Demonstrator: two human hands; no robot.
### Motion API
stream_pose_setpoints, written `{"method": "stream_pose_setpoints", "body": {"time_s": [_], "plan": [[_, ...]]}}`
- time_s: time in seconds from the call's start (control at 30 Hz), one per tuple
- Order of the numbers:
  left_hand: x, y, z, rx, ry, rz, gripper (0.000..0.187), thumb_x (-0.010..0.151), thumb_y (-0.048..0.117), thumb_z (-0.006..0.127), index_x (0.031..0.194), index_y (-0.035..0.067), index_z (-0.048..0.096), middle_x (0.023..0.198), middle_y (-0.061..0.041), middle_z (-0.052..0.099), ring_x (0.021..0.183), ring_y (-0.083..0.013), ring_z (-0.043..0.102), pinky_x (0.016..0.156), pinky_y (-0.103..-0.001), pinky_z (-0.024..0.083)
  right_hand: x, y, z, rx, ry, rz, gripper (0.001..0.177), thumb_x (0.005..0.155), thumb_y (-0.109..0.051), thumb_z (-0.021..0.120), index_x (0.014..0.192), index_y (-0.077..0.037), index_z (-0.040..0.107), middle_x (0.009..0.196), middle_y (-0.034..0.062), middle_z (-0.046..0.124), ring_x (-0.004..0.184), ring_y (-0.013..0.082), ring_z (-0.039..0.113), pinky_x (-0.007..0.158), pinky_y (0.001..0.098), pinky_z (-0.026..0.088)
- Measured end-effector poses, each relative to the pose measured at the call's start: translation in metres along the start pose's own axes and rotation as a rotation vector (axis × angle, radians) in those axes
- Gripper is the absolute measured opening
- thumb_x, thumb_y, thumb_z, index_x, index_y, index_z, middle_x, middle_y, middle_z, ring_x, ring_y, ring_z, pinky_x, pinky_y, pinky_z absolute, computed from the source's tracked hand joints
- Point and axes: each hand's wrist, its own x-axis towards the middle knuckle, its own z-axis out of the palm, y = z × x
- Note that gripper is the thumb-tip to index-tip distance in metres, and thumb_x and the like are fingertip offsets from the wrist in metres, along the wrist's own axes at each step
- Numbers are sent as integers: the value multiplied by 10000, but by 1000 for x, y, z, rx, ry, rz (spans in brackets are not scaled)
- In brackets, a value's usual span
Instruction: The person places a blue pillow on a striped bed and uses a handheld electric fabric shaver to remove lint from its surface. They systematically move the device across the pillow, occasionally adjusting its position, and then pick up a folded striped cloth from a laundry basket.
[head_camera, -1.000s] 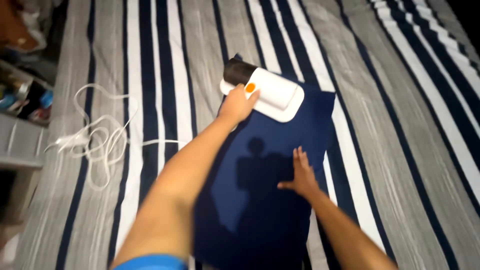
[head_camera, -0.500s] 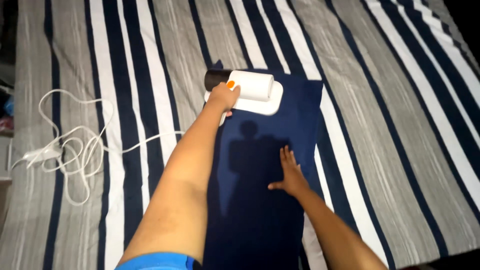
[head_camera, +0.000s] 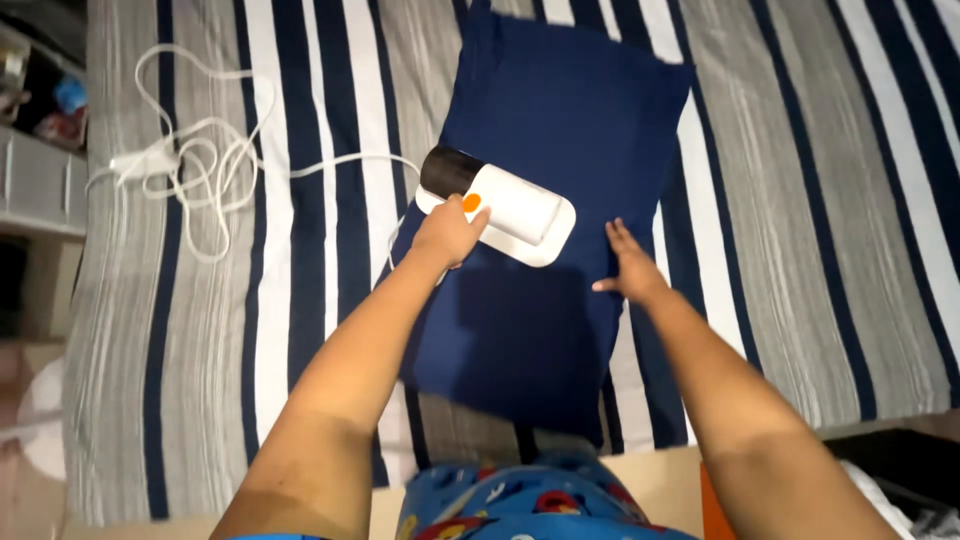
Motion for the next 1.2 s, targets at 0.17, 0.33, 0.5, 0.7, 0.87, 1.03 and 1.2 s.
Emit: {"method": "stream_pose_setpoints", "body": {"time_s": [0.17,0.33,0.5,0.7,0.87,1.03,1.2], "plan": [[-39,-57,28,38,95,61,648,966,508,559,1310,-40,529,948,-272,725,815,-381,726,771,-457,589,-23,-12,3,-103,-30,50,1330,570,-255,984,1620,-126,178,1713,109,114,1557,298,212,1238,389,289],[-94,-91,33,51,96,28,642,965,537,562,1260,-33,577,1118,-312,691,1100,-458,666,950,-515,536,-28,-21,10,-74,2,60,1330,585,-255,978,1624,-87,166,1716,125,104,1565,311,181,1243,397,276],[-135,-133,47,46,120,16,693,947,527,576,1349,-34,521,1121,-322,686,1085,-460,664,926,-511,541,-24,-21,18,-126,29,86,1323,608,-284,979,1623,-75,155,1711,132,103,1569,320,151,1258,403,248],[-184,-173,46,61,92,-63,698,940,511,580,1382,-25,513,1073,-316,699,1061,-455,669,918,-506,544,-28,-33,6,-74,-2,117,1281,621,-271,954,1620,-103,170,1710,102,118,1536,309,241,1223,385,297],[-220,-81,-35,121,-205,-292,667,974,507,542,1376,-23,481,963,-309,772,881,-440,814,834,-475,634,-8,33,-3,-73,63,-56,875,825,-179,803,1583,-124,369,1682,95,312,1508,297,357,1215,391,343],[-167,15,-19,223,17,132,625,856,459,693,1251,-1,542,1034,-292,700,1005,-442,687,846,-516,560,-14,86,-51,-54,129,-21,672,930,-49,648,1559,-86,412,1642,124,372,1482,320,374,1202,396,339],[-35,135,47,79,209,432,549,908,434,690,1131,-53,568,1093,-290,695,1062,-442,678,890,-503,552,-18,152,-91,-93,204,-61,644,905,-61,658,1515,-63,453,1607,155,393,1473,343,379,1181,395,325]]}}
